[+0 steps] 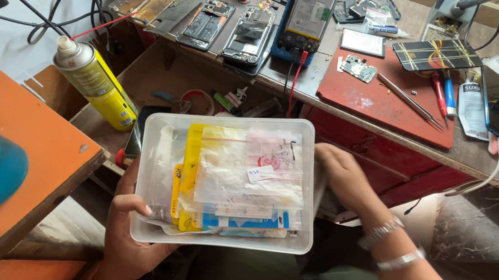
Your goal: The person pries along the edge of a disassembled smartphone on the workbench using a metal pry tool, then lifts the phone and presses its screen. They reach to a shelf for a plastic storage box, place it on their lap, and sort through small packaged spare parts inside the box, holding up and reading labeled packets.
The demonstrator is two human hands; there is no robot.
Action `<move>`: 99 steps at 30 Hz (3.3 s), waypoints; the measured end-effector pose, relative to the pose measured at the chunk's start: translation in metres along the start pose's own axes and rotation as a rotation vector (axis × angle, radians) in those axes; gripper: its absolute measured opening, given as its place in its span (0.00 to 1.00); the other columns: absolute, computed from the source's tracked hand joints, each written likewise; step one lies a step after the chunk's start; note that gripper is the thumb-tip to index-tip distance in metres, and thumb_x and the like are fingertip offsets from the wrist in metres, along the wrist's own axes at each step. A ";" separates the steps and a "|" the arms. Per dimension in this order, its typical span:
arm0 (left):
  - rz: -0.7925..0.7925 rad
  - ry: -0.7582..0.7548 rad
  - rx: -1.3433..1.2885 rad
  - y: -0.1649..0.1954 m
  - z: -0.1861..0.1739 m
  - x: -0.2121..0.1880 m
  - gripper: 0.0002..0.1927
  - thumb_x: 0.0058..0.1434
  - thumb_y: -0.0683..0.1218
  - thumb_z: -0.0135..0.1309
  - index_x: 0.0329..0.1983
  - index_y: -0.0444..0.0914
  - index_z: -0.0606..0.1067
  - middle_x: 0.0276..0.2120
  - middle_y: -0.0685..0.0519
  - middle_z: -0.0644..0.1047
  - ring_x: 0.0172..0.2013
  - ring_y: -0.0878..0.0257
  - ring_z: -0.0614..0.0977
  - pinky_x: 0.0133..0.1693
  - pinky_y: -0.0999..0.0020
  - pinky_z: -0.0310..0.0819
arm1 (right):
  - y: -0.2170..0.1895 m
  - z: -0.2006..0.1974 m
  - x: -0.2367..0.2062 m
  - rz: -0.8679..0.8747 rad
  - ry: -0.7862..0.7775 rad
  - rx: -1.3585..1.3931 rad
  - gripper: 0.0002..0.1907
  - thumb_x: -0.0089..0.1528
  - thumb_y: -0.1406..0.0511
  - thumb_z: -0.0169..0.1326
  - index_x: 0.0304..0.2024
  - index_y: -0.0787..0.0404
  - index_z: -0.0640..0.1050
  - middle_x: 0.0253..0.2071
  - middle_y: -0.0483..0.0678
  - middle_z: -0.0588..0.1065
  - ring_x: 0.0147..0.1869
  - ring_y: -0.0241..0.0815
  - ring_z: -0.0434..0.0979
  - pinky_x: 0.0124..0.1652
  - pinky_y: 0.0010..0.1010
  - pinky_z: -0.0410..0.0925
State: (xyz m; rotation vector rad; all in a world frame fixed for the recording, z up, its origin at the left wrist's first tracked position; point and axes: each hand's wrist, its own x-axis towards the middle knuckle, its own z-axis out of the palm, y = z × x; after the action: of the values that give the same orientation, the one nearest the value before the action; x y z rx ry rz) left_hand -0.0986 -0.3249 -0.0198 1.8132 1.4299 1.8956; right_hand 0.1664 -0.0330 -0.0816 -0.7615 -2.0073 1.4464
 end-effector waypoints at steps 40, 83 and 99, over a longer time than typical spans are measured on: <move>0.049 0.049 0.559 0.003 0.028 0.020 0.14 0.65 0.52 0.58 0.50 0.44 0.71 0.50 0.52 0.77 0.56 0.52 0.77 0.69 0.45 0.60 | -0.153 0.056 0.037 -0.550 -0.365 -0.812 0.20 0.51 0.60 0.66 0.46 0.54 0.82 0.38 0.45 0.81 0.44 0.45 0.79 0.45 0.40 0.66; -0.223 0.142 0.439 -0.017 0.018 0.083 0.10 0.51 0.30 0.59 0.33 0.35 0.76 0.52 0.41 0.75 0.55 0.51 0.78 0.54 0.61 0.73 | -0.156 0.062 0.045 -0.490 -0.551 -0.860 0.30 0.52 0.59 0.66 0.56 0.57 0.76 0.57 0.49 0.77 0.71 0.52 0.64 0.72 0.57 0.39; -0.602 0.198 0.127 -0.023 0.012 0.084 0.20 0.58 0.31 0.45 0.50 0.29 0.81 0.44 0.51 0.79 0.34 0.70 0.76 0.39 0.78 0.73 | -0.130 0.077 0.044 -0.453 -0.456 -1.054 0.33 0.51 0.63 0.61 0.60 0.61 0.72 0.54 0.56 0.77 0.71 0.55 0.65 0.71 0.57 0.37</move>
State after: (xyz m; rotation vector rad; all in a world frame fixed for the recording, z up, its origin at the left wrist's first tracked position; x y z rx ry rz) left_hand -0.1207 -0.2494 0.0204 1.0650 1.9215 1.7164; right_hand 0.0645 -0.0857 0.0265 -0.2831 -3.0459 0.2215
